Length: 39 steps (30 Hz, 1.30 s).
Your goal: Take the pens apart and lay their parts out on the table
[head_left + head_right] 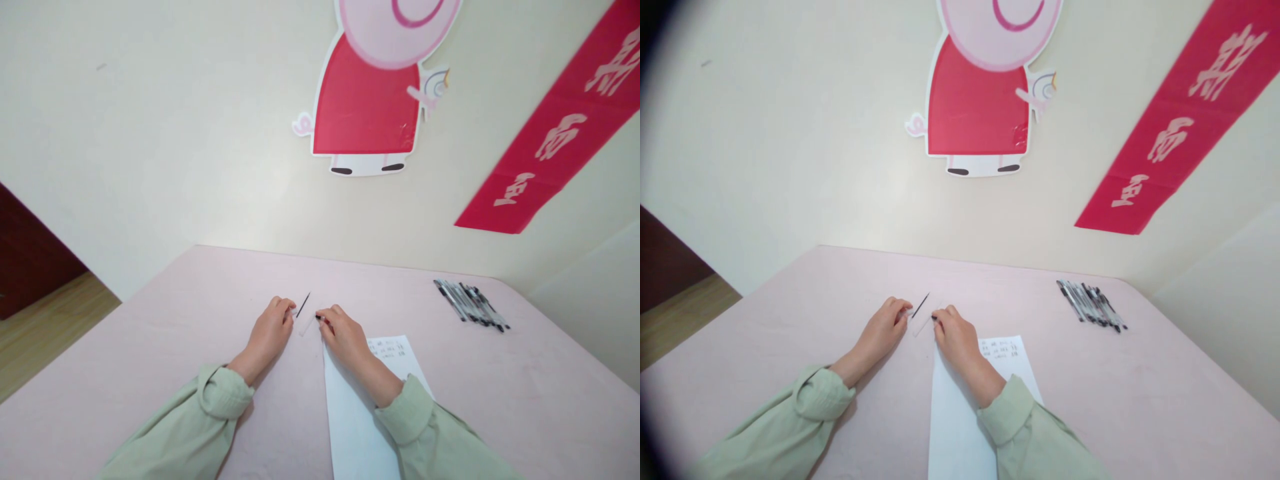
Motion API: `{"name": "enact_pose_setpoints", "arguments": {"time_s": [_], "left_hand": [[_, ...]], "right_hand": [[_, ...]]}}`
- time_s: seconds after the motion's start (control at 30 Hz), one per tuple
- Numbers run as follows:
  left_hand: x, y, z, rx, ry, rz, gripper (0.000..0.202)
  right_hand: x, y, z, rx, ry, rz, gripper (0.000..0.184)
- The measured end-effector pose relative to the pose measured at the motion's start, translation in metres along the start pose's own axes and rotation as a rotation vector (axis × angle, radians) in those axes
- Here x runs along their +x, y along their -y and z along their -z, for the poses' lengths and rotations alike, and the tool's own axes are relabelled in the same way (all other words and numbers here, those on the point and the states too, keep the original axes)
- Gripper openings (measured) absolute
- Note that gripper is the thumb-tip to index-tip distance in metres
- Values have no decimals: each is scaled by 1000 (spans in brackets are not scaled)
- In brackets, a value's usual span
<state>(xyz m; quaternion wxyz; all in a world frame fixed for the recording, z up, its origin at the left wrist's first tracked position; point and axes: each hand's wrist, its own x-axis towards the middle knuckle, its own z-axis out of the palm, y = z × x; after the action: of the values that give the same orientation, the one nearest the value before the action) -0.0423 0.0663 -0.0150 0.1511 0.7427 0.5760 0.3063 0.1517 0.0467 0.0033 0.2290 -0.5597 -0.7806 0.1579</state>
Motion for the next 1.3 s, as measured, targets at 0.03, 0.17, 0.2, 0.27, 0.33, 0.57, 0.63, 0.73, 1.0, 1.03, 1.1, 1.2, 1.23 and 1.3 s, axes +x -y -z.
{"name": "enact_pose_setpoints", "arguments": {"time_s": [0.03,0.17,0.2,0.27,0.33,0.57,0.63,0.73,1.0,1.03,1.1,1.2,1.23,1.3], "left_hand": [[0,1,0,4,-16,0,24],[-1,-2,3,56,-60,25,27],[-1,-4,5,72,-67,36,26],[-2,-11,9,106,-74,50,22],[-3,-18,11,136,-60,27,17],[-14,-40,6,261,76,-85,13],[-16,-44,3,309,100,-75,11],[-16,-45,1,341,128,-63,6],[-5,-28,5,43,-97,58,8],[-2,-25,7,-45,-152,94,10],[5,-20,10,-234,-258,172,11],[11,-13,11,-492,-350,285,13],[13,-11,10,-546,-366,313,14],[14,-7,7,-604,-381,342,15]], "right_hand": [[0,0,0,0,0,-1,27],[0,-1,0,7,-11,-9,25],[0,-1,0,13,-15,-13,25],[0,-2,0,23,-25,-22,25],[0,-2,0,24,-33,-24,26],[1,1,1,-11,-11,-10,25],[1,1,1,-19,-6,-16,23],[2,1,0,-40,-3,-21,19],[1,-2,-1,-35,-16,-30,16],[1,-1,0,-29,-14,-25,18],[2,0,3,-24,-11,-8,21],[10,6,10,-59,2,32,24],[15,8,12,-85,16,56,25],[28,14,13,-158,63,123,27]]}}
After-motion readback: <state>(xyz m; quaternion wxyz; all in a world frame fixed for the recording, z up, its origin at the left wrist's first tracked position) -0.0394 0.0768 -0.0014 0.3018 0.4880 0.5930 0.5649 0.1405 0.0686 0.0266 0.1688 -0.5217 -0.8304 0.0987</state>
